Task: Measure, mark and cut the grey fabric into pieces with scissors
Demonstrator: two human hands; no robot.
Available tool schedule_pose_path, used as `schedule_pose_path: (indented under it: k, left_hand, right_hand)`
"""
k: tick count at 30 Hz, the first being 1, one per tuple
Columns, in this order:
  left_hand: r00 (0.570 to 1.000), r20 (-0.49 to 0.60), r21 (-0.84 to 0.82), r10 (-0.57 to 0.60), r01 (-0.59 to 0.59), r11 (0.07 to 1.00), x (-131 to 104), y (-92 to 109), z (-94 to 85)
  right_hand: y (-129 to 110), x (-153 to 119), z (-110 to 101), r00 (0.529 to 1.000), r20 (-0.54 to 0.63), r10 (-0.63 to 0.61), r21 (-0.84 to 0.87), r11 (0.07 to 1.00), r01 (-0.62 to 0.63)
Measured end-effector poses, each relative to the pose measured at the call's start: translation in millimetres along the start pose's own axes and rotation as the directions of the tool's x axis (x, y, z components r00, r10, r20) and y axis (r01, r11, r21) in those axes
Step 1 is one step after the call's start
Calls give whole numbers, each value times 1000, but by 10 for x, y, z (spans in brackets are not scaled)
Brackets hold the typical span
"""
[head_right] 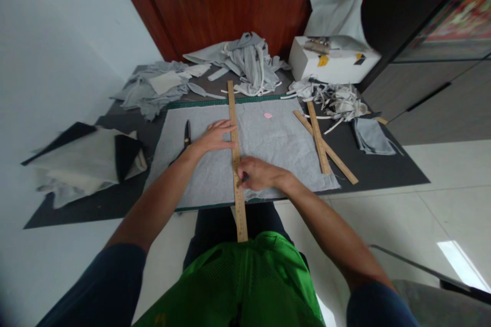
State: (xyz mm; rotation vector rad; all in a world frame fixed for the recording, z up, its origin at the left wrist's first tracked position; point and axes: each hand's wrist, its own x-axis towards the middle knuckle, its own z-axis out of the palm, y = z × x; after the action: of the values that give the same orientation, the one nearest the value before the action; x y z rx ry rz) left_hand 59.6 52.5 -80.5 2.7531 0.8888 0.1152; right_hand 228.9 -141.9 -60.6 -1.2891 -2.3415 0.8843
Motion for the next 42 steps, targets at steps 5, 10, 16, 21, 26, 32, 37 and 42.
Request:
schedule_pose_path:
  k: [5, 10, 16, 21, 26, 32, 37, 42]
  left_hand:
    - [1000, 2, 8, 5, -5, 1000, -41, 23, -37]
    - [1000, -6, 16, 6, -6, 1000, -72, 35, -57]
    - [1000, 3, 13, 2, -2, 1000, -103, 67, -100]
    - [1000, -15, 26, 12, -11, 1000, -110, 63, -94]
    - [999, -31, 42, 23, -22, 999, -100, 71, -84]
    - [998, -52, 37, 42, -40, 999, -105, 64, -72]
    - [997, -68, 27, 41, -39, 999, -107, 40, -38]
    - [998, -57, 12, 25, -25, 1000, -121, 84, -73]
  right_hand:
    - [3, 3, 38, 1000, -14, -8, -12, 1000, 7]
    - [75, 9, 80, 998, -47, -51, -16, 999, 50]
    - [60, 13, 107, 998, -45, -40, -25, 999, 39]
    - [111, 21, -32, 997, -82, 0, 73, 997, 6]
    - [655, 196, -506, 769, -565, 299, 69, 946, -317]
    - [1248, 476, -932, 491, -697, 523, 4, 688, -726]
    - [1390, 573, -904, 531, -656, 537, -84, 647, -758]
    - [1404, 620, -905, 495, -687, 532, 2, 682, -731]
